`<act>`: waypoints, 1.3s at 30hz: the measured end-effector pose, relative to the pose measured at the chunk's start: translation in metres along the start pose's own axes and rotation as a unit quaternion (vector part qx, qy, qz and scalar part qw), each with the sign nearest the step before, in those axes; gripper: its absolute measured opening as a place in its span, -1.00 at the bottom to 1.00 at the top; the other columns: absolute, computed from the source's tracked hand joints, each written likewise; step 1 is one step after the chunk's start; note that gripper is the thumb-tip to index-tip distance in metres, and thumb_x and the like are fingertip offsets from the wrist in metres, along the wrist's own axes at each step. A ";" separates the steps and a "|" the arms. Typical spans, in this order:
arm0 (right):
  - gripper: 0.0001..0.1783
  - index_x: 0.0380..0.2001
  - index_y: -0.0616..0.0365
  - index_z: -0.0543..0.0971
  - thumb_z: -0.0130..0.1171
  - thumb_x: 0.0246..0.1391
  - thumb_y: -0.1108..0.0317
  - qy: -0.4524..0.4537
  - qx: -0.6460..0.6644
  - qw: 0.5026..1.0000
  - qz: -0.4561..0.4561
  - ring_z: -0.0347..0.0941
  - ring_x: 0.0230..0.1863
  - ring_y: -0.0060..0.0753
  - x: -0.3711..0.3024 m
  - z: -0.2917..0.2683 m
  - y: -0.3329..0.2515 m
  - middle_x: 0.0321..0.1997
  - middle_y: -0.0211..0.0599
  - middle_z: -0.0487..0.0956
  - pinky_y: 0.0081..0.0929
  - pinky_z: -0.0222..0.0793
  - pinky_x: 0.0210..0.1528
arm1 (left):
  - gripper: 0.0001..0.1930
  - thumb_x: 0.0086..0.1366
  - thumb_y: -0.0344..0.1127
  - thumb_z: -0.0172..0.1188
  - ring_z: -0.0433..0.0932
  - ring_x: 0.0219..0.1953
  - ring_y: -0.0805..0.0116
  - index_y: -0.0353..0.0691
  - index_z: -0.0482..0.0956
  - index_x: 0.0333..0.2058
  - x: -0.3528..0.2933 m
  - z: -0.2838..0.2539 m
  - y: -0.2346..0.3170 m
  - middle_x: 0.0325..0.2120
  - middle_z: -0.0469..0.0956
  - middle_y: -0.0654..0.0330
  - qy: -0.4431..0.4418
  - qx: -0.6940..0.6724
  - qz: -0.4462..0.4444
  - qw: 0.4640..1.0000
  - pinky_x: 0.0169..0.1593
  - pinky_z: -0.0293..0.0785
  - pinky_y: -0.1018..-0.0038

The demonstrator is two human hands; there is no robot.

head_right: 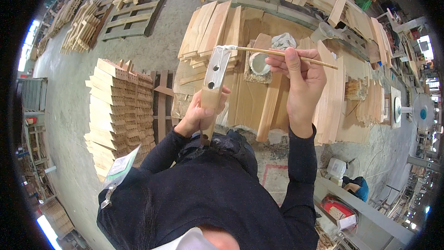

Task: The person applies glue to the holes of small wooden pieces using a brush. They repeatedly dip the brush into a container of glue and apply it to each piece before placing them on a table.

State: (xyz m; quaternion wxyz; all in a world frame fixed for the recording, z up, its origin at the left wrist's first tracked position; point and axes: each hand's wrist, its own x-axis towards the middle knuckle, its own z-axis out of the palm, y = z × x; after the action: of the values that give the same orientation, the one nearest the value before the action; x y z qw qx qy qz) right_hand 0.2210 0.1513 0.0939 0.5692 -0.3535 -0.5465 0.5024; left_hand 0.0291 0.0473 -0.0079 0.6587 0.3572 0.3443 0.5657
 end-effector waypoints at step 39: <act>-0.57 -0.02 0.14 0.51 0.06 0.24 0.04 0.160 0.106 0.971 0.141 0.52 -0.17 -0.58 0.001 -0.039 0.094 -0.17 -0.41 0.59 -0.67 0.39 -0.26 | -0.46 0.24 0.14 0.02 0.52 -0.30 0.33 -0.28 0.34 -0.11 0.049 -0.060 0.047 -0.33 0.43 0.14 0.100 -0.277 -0.041 0.955 -0.12 0.50 0.36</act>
State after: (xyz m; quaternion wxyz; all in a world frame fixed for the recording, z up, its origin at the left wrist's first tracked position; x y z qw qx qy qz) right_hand 0.2418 0.1808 -0.0012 0.6070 -0.4407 -0.3362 0.5695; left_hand -0.0400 0.1052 -0.0001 0.7165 0.0882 0.2527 0.6442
